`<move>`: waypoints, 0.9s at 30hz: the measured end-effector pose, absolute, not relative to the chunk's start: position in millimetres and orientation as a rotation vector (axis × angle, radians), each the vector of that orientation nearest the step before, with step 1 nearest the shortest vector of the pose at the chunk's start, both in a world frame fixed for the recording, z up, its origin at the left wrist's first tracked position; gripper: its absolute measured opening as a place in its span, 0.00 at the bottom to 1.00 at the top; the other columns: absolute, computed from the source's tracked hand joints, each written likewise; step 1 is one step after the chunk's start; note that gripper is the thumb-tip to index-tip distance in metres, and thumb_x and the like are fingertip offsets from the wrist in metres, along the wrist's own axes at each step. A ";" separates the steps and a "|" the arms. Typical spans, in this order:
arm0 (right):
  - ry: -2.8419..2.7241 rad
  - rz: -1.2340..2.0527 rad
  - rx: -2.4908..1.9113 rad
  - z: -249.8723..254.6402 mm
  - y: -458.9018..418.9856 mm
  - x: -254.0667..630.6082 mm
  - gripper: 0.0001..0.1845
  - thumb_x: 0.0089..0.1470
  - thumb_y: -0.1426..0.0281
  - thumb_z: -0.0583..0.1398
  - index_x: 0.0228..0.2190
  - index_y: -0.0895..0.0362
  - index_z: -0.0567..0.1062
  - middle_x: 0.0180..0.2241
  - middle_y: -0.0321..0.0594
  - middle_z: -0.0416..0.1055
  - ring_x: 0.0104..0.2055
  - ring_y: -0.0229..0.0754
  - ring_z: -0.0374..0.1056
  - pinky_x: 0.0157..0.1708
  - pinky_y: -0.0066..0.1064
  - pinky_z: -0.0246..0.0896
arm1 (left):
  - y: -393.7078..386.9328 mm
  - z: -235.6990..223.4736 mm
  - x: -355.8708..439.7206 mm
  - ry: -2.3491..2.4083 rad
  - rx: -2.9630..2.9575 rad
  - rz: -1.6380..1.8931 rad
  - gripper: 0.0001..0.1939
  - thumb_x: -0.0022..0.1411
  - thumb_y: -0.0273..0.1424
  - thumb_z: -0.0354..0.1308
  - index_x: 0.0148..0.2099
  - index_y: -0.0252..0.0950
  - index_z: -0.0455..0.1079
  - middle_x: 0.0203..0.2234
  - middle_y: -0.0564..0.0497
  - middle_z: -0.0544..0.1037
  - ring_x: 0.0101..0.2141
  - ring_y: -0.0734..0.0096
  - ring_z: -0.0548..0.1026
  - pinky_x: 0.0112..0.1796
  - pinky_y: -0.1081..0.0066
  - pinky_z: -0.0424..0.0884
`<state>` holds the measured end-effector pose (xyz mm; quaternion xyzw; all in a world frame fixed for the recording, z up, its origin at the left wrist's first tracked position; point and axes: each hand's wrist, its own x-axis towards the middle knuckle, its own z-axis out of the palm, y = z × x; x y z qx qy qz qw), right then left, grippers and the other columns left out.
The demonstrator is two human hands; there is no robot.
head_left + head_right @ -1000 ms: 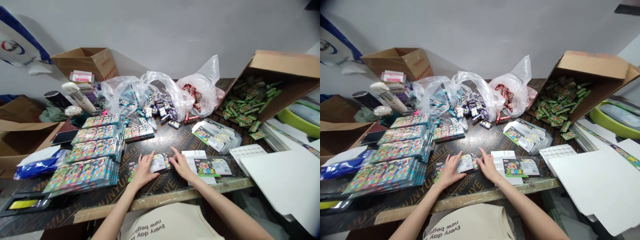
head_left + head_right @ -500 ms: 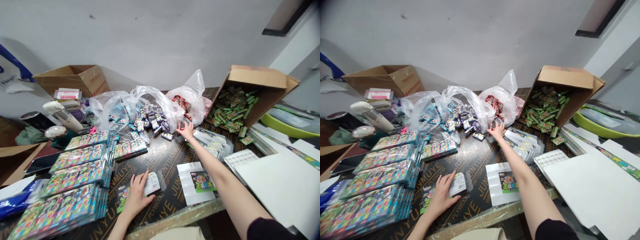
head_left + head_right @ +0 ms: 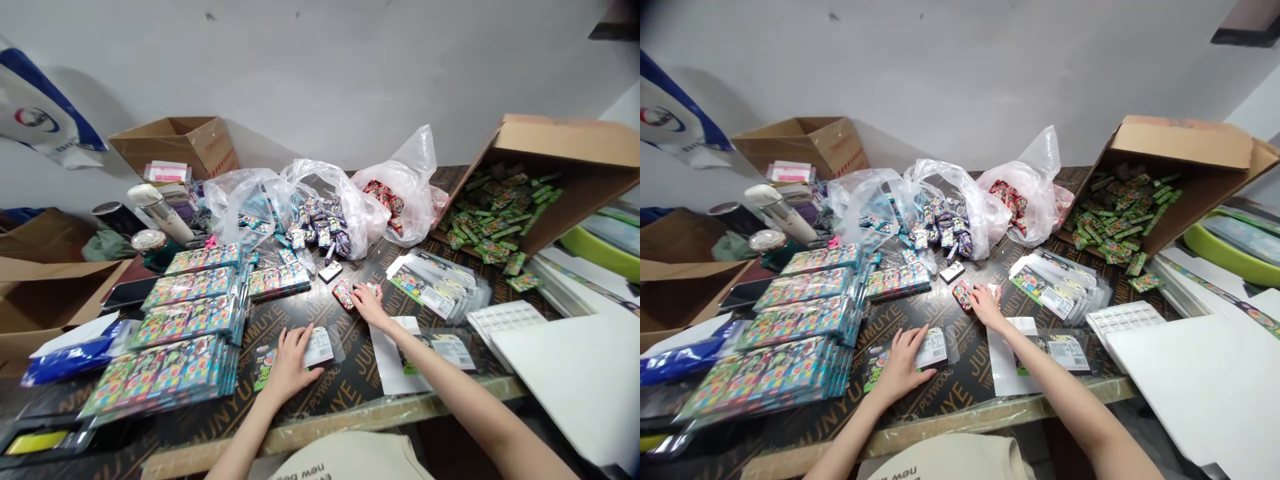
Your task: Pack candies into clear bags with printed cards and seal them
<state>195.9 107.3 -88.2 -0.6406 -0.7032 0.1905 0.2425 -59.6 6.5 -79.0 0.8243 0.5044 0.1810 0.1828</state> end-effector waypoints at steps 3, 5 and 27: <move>-1.970 0.641 -1.595 -72.1 89.2 185.4 0.18 0.58 0.63 0.46 0.33 0.57 0.73 0.33 0.40 0.72 0.40 0.43 0.65 0.44 0.39 0.56 | 7.7 -72.4 -57.0 1.416 2.236 0.578 0.43 0.41 0.39 0.64 0.59 0.39 0.54 0.48 0.44 0.66 0.51 0.55 0.62 0.56 0.47 0.42; -2.013 0.776 -1.439 -54.5 78.5 178.7 0.19 0.58 0.62 0.46 0.36 0.57 0.73 0.32 0.37 0.72 0.36 0.40 0.67 0.39 0.34 0.60 | 9.7 -62.5 -52.6 1.440 2.076 0.736 0.39 0.42 0.41 0.64 0.57 0.39 0.59 0.47 0.44 0.67 0.50 0.55 0.64 0.55 0.47 0.45; -1.552 1.330 -1.051 -22.1 8.5 140.2 0.26 0.41 0.61 0.64 0.44 0.54 0.69 0.37 0.39 0.71 0.37 0.42 0.68 0.39 0.34 0.64 | -20.6 -23.3 -16.9 0.874 0.591 0.885 0.18 0.54 0.42 0.57 0.40 0.31 0.71 0.28 0.48 0.76 0.29 0.69 0.74 0.35 0.66 0.72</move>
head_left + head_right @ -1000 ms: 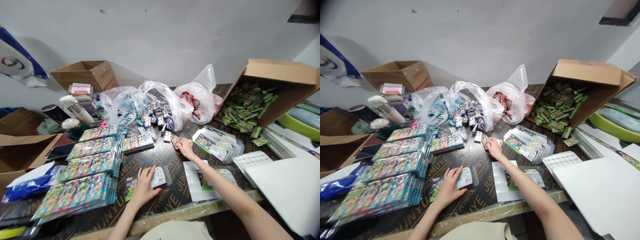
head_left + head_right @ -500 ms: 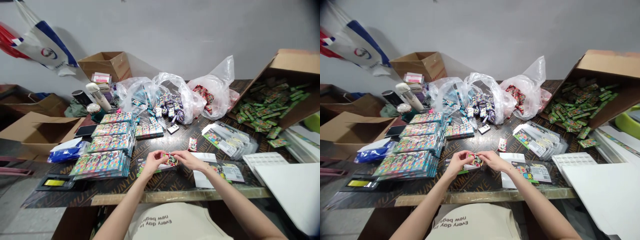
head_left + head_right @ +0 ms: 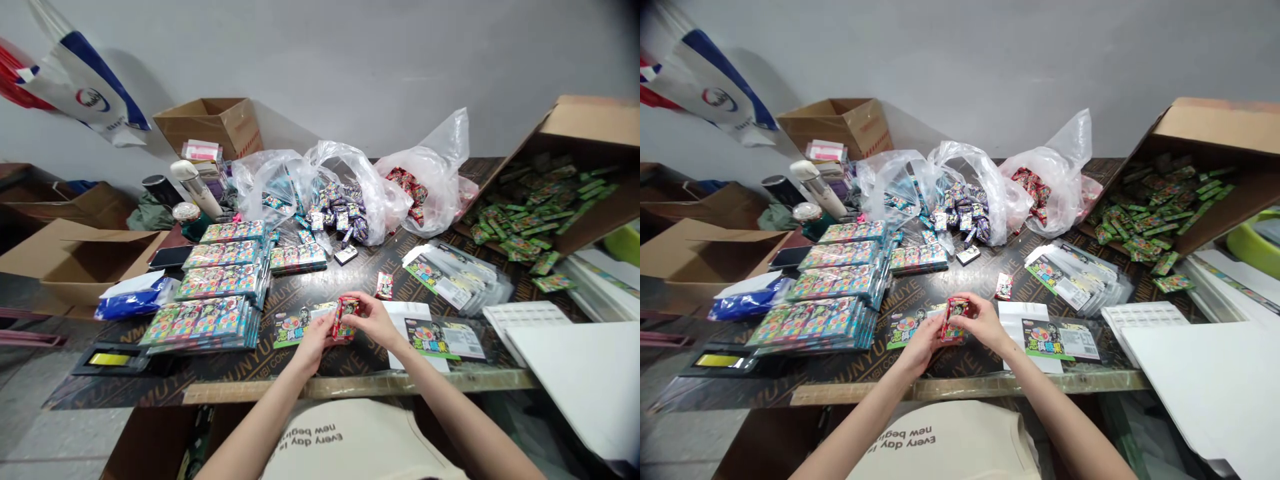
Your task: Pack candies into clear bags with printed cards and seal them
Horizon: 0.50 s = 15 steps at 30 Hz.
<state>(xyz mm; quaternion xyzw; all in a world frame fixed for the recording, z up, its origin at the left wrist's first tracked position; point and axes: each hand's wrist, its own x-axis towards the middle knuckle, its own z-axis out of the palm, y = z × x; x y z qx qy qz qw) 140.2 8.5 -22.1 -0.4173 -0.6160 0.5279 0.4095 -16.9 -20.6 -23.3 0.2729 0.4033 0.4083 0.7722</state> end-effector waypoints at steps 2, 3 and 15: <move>-1.526 1.338 -1.074 -24.4 10.2 140.1 0.21 0.44 0.61 0.63 0.41 0.55 0.70 0.37 0.40 0.72 0.37 0.42 0.68 0.39 0.34 0.64 | -20.5 -21.8 -16.2 0.893 0.739 0.966 0.17 0.53 0.40 0.58 0.39 0.31 0.72 0.30 0.49 0.76 0.31 0.69 0.73 0.37 0.68 0.70; -1.535 1.350 -1.084 -25.7 10.9 141.2 0.20 0.46 0.61 0.61 0.42 0.55 0.70 0.38 0.40 0.72 0.38 0.43 0.68 0.40 0.35 0.64 | -20.2 -21.2 -16.7 0.893 0.794 0.976 0.16 0.51 0.38 0.60 0.37 0.31 0.72 0.30 0.50 0.77 0.31 0.69 0.73 0.37 0.69 0.70; -2.072 0.770 -1.020 -16.9 -4.9 149.5 0.41 0.38 0.65 0.64 0.54 0.53 0.56 0.53 0.44 0.58 0.55 0.49 0.54 0.54 0.41 0.48 | -16.6 -30.2 -26.8 0.990 0.789 0.832 0.17 0.50 0.39 0.60 0.36 0.29 0.72 0.28 0.46 0.78 0.26 0.69 0.75 0.31 0.70 0.70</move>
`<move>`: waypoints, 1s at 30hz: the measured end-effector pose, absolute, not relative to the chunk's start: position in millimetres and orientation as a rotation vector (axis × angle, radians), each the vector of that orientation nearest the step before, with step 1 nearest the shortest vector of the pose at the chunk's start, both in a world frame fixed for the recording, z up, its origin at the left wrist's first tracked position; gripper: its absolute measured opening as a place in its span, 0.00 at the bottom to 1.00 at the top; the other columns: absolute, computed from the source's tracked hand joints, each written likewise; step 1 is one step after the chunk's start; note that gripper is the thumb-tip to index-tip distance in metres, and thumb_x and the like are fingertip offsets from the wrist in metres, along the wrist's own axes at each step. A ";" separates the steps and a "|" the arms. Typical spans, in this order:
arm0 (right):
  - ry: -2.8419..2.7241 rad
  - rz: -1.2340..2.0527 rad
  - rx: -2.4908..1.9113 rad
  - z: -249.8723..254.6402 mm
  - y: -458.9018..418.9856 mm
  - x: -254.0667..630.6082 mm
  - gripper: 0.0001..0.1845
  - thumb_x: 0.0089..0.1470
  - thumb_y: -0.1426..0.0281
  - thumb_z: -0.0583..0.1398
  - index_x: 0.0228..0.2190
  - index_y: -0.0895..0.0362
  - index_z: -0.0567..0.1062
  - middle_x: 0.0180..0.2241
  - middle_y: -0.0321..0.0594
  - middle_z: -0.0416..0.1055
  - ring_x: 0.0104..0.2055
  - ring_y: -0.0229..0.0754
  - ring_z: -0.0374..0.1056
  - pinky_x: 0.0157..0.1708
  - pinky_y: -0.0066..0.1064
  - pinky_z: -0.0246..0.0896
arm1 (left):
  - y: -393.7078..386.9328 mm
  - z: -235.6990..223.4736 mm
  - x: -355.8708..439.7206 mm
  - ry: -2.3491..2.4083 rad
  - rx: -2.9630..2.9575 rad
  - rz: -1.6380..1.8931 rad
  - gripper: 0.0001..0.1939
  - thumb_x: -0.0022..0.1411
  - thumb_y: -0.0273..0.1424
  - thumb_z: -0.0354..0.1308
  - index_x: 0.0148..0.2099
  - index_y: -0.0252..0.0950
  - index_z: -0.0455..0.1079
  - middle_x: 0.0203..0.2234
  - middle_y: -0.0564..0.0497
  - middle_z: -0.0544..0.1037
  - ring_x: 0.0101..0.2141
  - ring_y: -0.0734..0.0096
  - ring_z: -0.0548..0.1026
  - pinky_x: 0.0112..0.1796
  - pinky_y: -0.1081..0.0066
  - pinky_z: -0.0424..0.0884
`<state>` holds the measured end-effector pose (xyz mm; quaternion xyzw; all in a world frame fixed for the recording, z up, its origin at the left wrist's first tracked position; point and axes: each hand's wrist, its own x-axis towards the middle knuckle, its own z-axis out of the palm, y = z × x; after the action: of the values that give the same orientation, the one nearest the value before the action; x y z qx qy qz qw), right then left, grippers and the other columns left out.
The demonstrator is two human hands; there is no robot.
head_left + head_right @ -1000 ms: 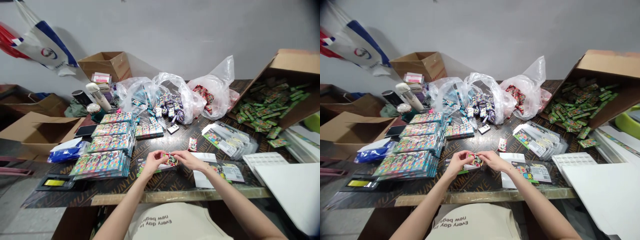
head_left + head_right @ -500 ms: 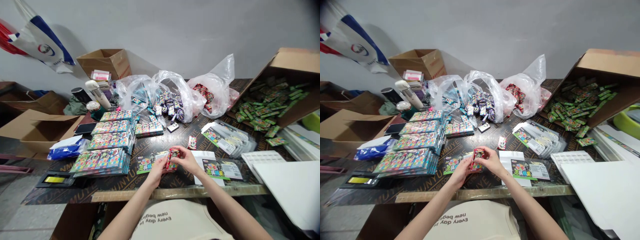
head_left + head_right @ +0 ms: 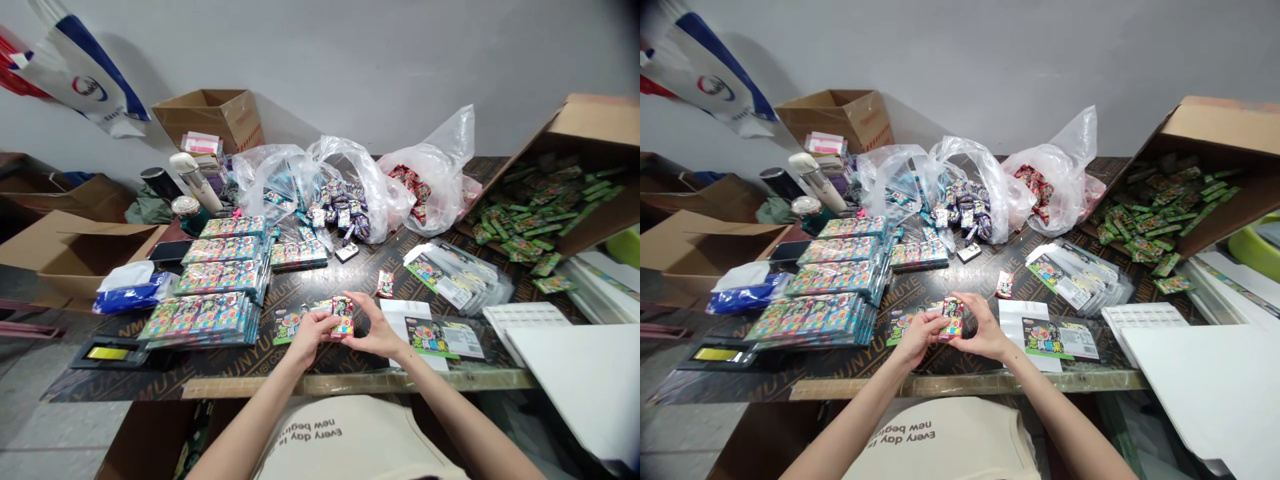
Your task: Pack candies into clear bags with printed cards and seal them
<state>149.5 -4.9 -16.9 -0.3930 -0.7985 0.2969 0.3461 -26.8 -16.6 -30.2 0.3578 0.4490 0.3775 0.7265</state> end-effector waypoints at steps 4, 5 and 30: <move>-2.051 0.532 -1.173 -25.5 2.2 159.0 0.35 0.36 0.67 0.63 0.49 0.54 0.61 0.48 0.44 0.63 0.51 0.50 0.58 0.52 0.43 0.47 | -11.0 -40.1 -36.6 1.263 1.374 0.849 0.21 0.55 0.43 0.53 0.43 0.33 0.71 0.38 0.42 0.76 0.38 0.61 0.73 0.41 0.61 0.67; -2.049 0.470 -1.227 -30.5 5.3 163.6 0.35 0.36 0.67 0.63 0.49 0.54 0.62 0.47 0.44 0.64 0.51 0.51 0.58 0.52 0.44 0.45 | -8.4 -43.7 -41.0 1.355 1.591 0.842 0.23 0.53 0.44 0.56 0.46 0.35 0.69 0.43 0.42 0.73 0.44 0.58 0.70 0.46 0.57 0.63; -1.994 0.512 -1.473 -60.7 14.3 181.2 0.24 0.56 0.63 0.52 0.55 0.50 0.57 0.39 0.38 0.72 0.45 0.41 0.62 0.54 0.41 0.37 | 24.7 -83.6 -62.6 1.498 2.409 0.527 0.45 0.51 0.42 0.55 0.64 0.34 0.35 0.45 0.43 0.67 0.46 0.57 0.65 0.50 0.55 0.55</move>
<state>181.2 14.3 -60.7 -0.5550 -0.7513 0.1928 0.3006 -62.6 24.7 -83.6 0.8281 0.5149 0.1812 0.1278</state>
